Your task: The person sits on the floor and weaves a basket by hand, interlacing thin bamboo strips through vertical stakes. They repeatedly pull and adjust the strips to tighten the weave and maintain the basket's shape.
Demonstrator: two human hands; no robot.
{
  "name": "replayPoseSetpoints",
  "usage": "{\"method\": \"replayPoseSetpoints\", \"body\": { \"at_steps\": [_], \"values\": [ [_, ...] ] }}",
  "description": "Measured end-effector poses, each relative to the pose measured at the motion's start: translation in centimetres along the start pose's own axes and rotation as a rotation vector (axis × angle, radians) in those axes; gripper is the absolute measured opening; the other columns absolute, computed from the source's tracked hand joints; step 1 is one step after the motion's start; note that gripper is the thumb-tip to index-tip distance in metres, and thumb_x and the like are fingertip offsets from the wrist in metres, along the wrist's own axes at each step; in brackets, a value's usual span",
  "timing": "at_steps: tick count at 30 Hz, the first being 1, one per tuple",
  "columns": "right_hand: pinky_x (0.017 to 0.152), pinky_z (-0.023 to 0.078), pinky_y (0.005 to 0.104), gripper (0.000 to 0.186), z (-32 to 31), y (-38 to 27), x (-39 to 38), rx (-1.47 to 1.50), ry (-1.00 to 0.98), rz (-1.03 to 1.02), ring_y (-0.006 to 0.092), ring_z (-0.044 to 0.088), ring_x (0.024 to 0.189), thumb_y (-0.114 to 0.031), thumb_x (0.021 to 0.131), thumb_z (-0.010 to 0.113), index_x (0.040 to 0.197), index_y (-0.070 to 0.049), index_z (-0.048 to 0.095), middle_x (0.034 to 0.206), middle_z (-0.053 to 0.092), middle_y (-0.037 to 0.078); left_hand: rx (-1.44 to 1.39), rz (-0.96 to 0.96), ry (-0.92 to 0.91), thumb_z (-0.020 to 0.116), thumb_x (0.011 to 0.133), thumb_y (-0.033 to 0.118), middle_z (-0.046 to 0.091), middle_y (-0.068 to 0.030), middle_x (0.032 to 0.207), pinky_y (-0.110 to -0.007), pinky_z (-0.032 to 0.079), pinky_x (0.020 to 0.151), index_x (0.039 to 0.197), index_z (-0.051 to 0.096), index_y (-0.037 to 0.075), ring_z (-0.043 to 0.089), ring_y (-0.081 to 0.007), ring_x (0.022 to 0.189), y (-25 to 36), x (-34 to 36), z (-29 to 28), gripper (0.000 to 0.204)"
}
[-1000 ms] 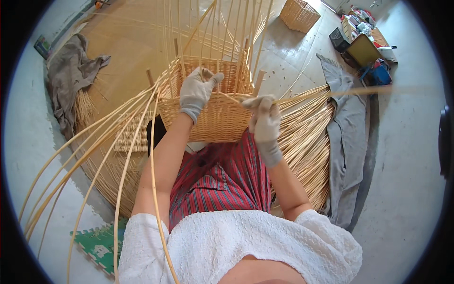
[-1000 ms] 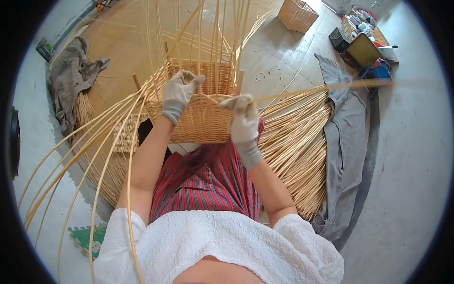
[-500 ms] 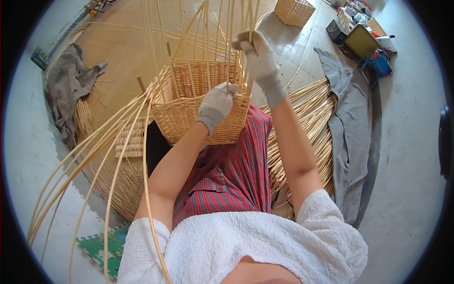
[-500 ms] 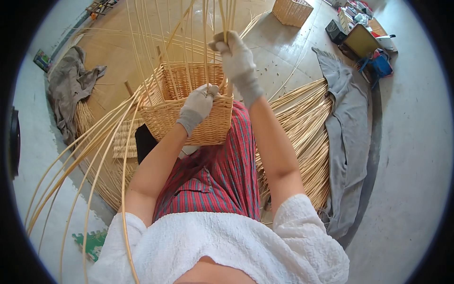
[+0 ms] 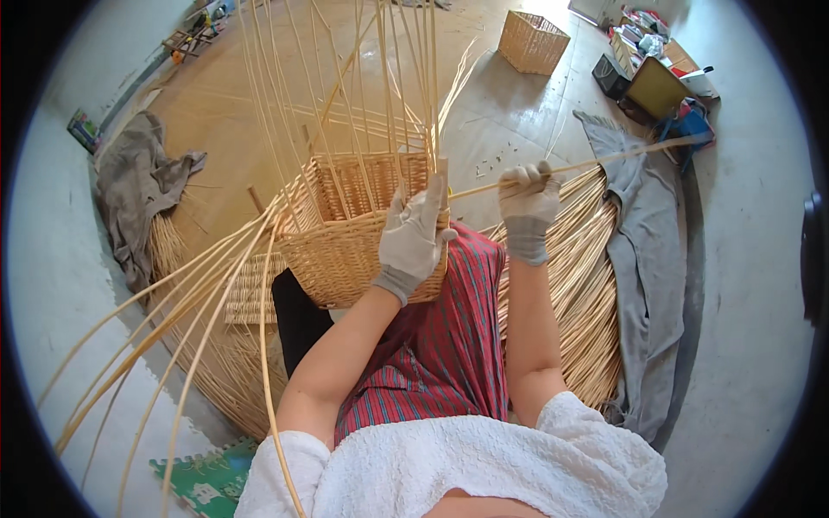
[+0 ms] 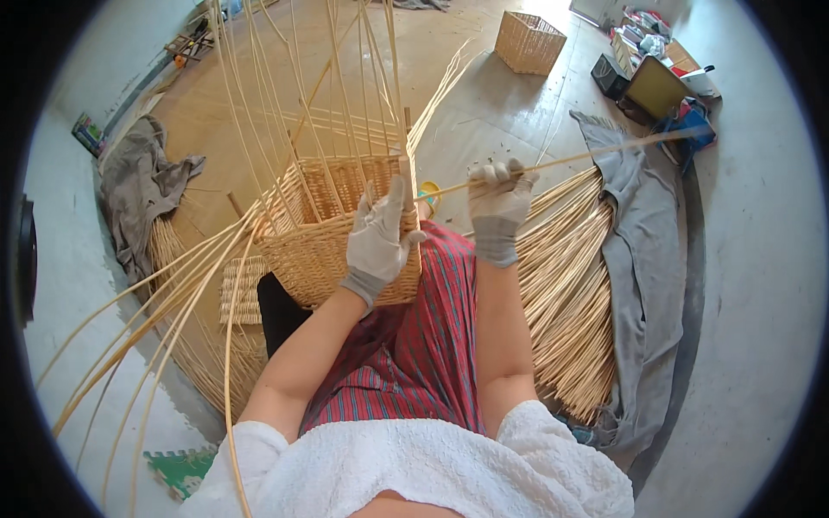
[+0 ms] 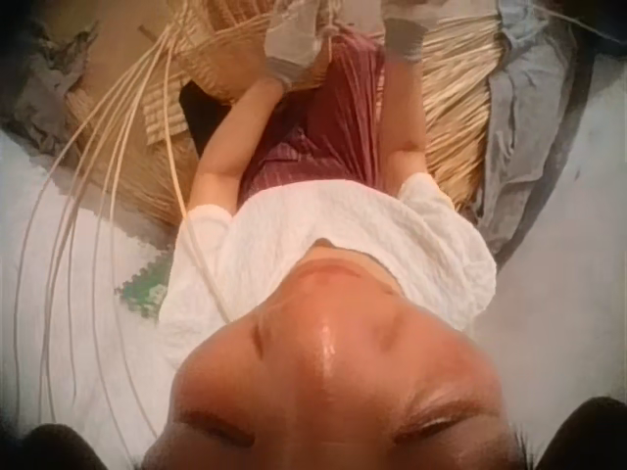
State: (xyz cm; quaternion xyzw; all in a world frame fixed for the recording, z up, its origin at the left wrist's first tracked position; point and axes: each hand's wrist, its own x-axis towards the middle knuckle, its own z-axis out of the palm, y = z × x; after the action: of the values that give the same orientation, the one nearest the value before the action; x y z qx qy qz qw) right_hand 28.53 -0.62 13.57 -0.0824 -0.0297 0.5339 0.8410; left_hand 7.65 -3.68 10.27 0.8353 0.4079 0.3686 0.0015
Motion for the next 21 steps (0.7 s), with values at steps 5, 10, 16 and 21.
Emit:
{"method": "replayPoseSetpoints", "body": {
  "at_steps": [5,10,16,21],
  "values": [
    [0.045,0.024,0.0303,0.053,-0.8,0.2,-8.8,-0.512,-0.099,-0.202,0.009,0.026,0.045,-0.053,0.109,0.036,0.076,-0.015,0.051,0.051,0.03,-0.008,0.035,-0.024,-0.095,0.068,0.091,0.043,0.063,-0.0119,0.13,-0.047,0.031,0.119,0.165,0.012,0.01,0.059,-0.0269,0.123,-0.9,-1.2,0.1,0.098],
    [0.088,0.051,0.0374,0.019,2.8,9.7,-16.7,-1.718,-0.75,-0.493,0.0277,0.069,0.091,-0.001,0.079,0.073,0.098,-0.003,0.074,0.093,0.07,0.015,-0.557,-0.129,0.002,0.056,0.1,0.049,0.063,-0.0098,0.125,-0.045,0.04,0.112,0.161,0.027,0.008,0.063,-0.0245,0.111,0.0,-0.4,1.2,0.079],
    [0.098,0.049,0.0341,0.053,4.3,4.5,-7.5,-1.613,-0.559,-0.141,0.023,0.064,0.115,-0.033,0.087,0.08,0.128,-0.004,0.061,0.117,0.067,0.016,-1.741,-0.553,0.409,0.052,0.107,0.044,0.062,-0.0078,0.119,-0.035,0.051,0.097,0.127,0.054,0.008,0.062,-0.0184,0.104,-5.3,-3.9,-2.7,0.042],
    [0.088,0.052,0.0387,0.06,3.6,3.7,-3.8,-2.226,-0.791,0.04,0.0307,0.063,0.103,-0.047,0.072,0.088,0.108,-0.006,0.064,0.105,0.064,0.015,-1.483,-0.852,0.213,0.05,0.106,0.05,0.057,0.0,0.075,-0.025,0.05,0.06,0.106,0.059,0.012,0.058,-0.0114,0.064,-6.4,-2.7,-5.4,0.039]
  ]
}}
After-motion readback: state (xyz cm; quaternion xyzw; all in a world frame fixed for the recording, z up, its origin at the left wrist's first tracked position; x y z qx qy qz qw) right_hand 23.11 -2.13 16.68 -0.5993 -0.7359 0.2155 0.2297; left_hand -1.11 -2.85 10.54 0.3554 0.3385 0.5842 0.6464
